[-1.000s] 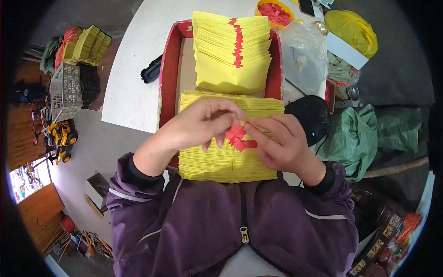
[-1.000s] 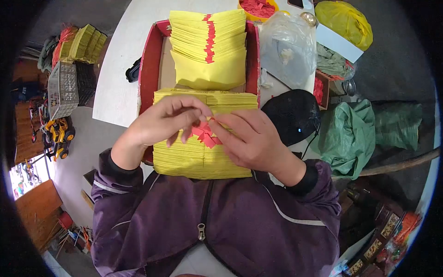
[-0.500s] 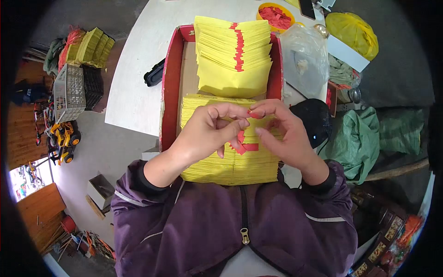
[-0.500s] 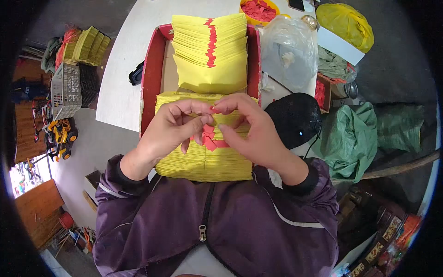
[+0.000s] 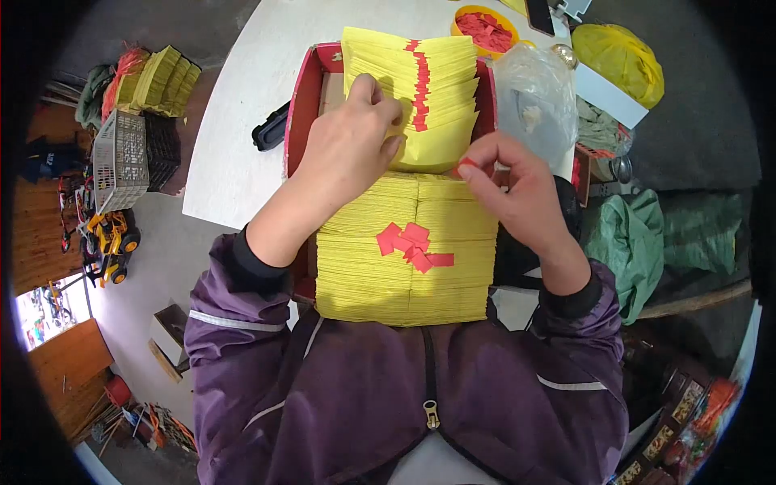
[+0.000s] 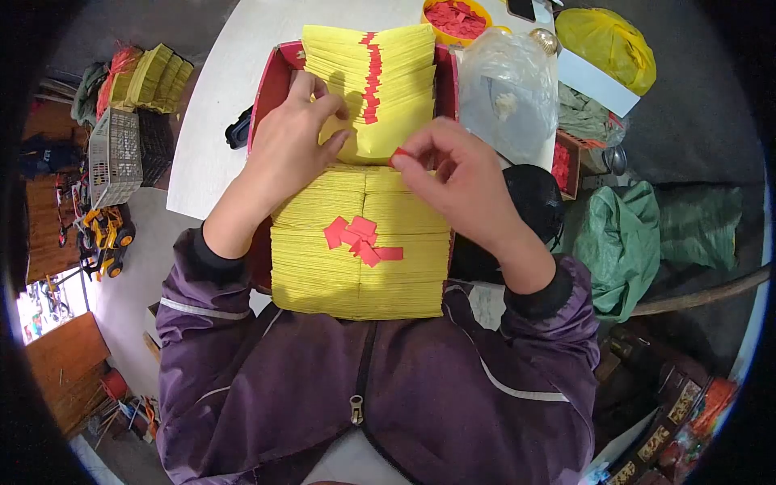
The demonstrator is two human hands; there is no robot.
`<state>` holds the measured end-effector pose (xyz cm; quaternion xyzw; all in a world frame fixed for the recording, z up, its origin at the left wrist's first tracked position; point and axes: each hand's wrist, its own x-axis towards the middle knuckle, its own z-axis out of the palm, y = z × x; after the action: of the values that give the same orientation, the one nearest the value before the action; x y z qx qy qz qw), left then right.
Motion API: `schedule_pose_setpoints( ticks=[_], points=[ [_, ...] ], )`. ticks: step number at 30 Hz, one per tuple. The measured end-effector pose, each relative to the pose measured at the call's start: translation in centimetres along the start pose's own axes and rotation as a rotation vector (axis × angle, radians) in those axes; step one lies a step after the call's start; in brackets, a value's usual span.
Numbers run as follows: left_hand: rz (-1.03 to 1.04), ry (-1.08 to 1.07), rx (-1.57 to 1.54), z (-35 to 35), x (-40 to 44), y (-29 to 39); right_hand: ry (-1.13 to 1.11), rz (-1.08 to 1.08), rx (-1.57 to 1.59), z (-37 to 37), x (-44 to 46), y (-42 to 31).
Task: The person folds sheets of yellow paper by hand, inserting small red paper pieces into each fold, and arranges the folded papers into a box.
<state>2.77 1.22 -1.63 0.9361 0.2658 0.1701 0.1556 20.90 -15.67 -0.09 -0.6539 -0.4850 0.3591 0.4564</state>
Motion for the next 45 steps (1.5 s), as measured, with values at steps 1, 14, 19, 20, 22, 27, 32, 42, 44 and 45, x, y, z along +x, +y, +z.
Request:
schedule_pose_setpoints(
  ticks=[1,14,19,20,22,27,32,42,44,45],
  points=[
    [-0.027,-0.040,0.004,0.0,0.1,0.0,0.014,0.008,-0.007,-0.2,0.5,0.0],
    [-0.107,-0.159,-0.274,0.4,0.0,-0.2,-0.089,0.142,0.101,-0.7,5.2,0.0],
    [-0.201,-0.320,-0.467,1.1,0.4,-0.4,-0.142,0.182,0.027,-0.3,5.4,-0.1],
    [-0.192,-0.341,-0.484,1.4,0.4,-0.4,-0.162,0.203,0.021,-0.2,5.4,-0.2],
    [-0.180,-0.365,-0.502,1.7,0.5,-0.4,-0.177,0.227,0.015,-0.1,5.3,-0.3],
    [-0.131,-0.279,-0.590,1.7,-0.3,0.0,-0.287,0.284,0.001,0.2,5.7,-0.4],
    [-0.130,-0.309,-0.596,0.8,-0.2,0.6,-0.271,0.245,-0.081,0.8,5.4,-0.6],
    [-0.235,-0.321,-0.558,-0.1,0.0,0.9,0.008,-0.135,-0.287,1.9,4.1,0.6],
    [-0.186,-0.285,-0.573,0.0,0.0,0.6,0.009,-0.187,-0.338,1.9,3.7,0.7],
    [-0.162,-0.267,-0.581,0.0,-0.1,0.5,0.010,-0.212,-0.363,1.8,3.6,0.8]
  ],
)
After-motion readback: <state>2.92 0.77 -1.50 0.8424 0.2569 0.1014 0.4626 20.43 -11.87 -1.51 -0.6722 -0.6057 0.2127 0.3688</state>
